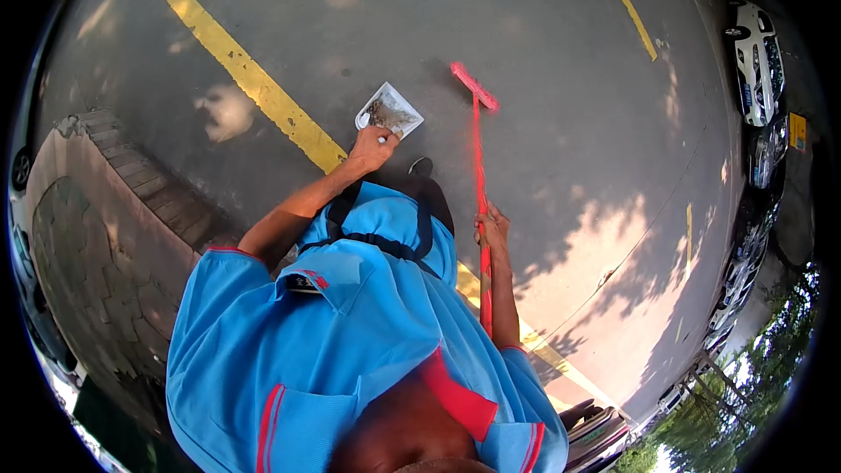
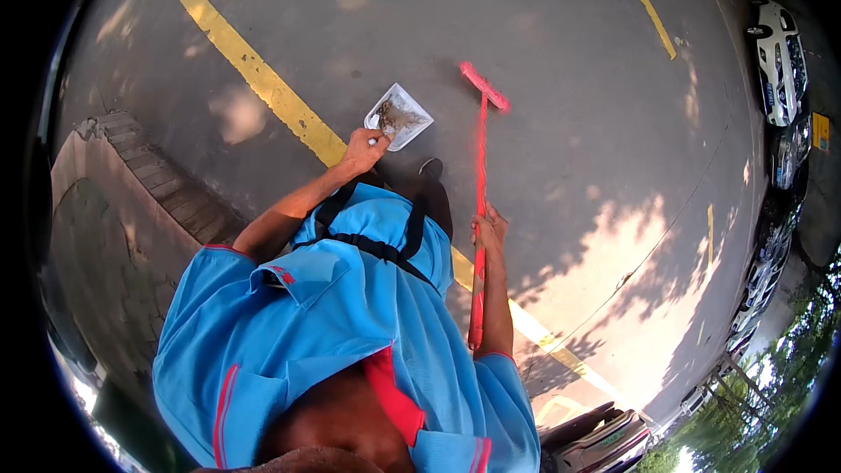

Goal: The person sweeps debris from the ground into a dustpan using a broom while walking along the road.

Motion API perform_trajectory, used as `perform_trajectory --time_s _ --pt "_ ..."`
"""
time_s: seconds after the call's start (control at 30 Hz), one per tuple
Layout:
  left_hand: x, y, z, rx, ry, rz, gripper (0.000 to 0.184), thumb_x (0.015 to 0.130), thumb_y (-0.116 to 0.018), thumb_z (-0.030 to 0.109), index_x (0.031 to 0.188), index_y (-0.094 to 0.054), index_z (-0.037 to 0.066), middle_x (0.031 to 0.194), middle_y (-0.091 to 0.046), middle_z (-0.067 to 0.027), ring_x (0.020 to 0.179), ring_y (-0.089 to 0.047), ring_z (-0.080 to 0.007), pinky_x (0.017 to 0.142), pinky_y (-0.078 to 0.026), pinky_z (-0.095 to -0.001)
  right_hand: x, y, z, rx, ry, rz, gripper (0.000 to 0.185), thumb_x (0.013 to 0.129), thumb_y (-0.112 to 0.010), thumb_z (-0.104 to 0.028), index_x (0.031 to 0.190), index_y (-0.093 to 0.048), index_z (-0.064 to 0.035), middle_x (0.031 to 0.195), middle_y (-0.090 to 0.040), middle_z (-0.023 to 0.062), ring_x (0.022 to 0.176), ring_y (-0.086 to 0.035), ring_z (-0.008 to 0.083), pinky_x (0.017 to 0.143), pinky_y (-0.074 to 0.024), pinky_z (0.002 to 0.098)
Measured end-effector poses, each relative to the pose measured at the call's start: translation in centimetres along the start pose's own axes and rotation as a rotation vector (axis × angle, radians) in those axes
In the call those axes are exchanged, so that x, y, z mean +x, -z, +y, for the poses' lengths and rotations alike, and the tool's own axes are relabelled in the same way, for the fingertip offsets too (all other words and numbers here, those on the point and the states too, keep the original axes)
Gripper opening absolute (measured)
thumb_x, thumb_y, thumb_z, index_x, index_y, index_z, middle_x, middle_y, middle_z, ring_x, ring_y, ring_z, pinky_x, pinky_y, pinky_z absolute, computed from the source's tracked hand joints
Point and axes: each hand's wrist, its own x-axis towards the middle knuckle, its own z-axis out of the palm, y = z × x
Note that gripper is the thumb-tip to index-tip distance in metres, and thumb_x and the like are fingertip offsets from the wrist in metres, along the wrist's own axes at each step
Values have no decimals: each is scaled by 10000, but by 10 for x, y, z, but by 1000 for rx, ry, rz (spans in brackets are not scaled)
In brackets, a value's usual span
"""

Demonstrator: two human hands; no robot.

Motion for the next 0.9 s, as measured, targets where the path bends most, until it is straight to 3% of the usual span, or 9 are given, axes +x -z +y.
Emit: perform_trajectory --time_s 0.2,0.27,0.37,0.47,0.57,0.63,0.7,0.8,0.9 --pt "7 -7 1 -18 31 -12 348 788 -547 302 817 -674 -21 686 -615 -240 665 -621 -348 650 -469 -390 82 42 -19 11 -16 85 367 741 -575 -18 1108 -573 -39 610 -525 44 415 -463 117 329 -375 242" --pt "5 -17 -1 -74 -26 69 327 801 -535 247 695 -630 -47 522 -528 -75 520 -489 -141 506 -393 -321 93 56 -11 -46 -66 96 315 738 -575 -18 1052 -583 -31 610 -520 40 425 -464 118 334 -382 252" --pt "6 -21 11 -94 11 35 329 803 -528 240 676 -616 -50 534 -527 -53 534 -469 -119 516 -387 -304 88 48 -3 -166 53 27 223 739 -565 -17 960 -585 -32 595 -491 24 438 -460 125 350 -392 275" --pt "3 -33 -4 -131 27 -5 342 808 -527 253 662 -616 -43 539 -539 -65 540 -489 -130 522 -395 -312 29 54 -1 -219 -65 -66 333 744 -556 -11 1074 -601 -17 631 -526 40 467 -484 131 400 -422 294" --pt "6 -43 -11 -189 -11 -9 356 812 -526 269 642 -607 -34 538 -550 -72 535 -506 -147 524 -402 -316 6 67 2 -575 109 -286 569 766 -535 1 1327 -463 -57 754 -617 100 554 -539 124 515 -461 275" --pt "5 -45 -13 -211 -22 18 357 811 -517 264 628 -595 -32 542 -554 -65 530 -505 -151 523 -403 -312 2 81 -5 -536 72 -337 538 772 -531 8 1304 -494 -62 743 -623 97 546 -541 127 512 -462 277" --pt "7 -44 -17 -221 -50 38 342 802 -504 252 638 -594 -34 558 -560 -66 544 -511 -151 540 -409 -308 0 92 -10 -444 -44 -383 517 783 -523 -1 1287 -529 -114 626 -609 77 441 -505 101 423 -408 253" --pt "3 -36 -14 -266 35 90 333 795 -490 238 640 -593 -38 575 -566 -81 573 -524 -149 565 -419 -301 -21 98 -43 -460 -50 -403 525 782 -528 -4 1297 -516 -106 646 -617 70 441 -500 100 420 -405 249" --pt "-9 -26 -3 -254 99 102 309 803 -476 199 649 -600 -38 599 -566 -77 580 -507 -135 568 -405 -274 22 105 -20 -430 92 -364 549 776 -539 -7 1315 -491 -95 667 -617 65 446 -502 107 418 -406 254"
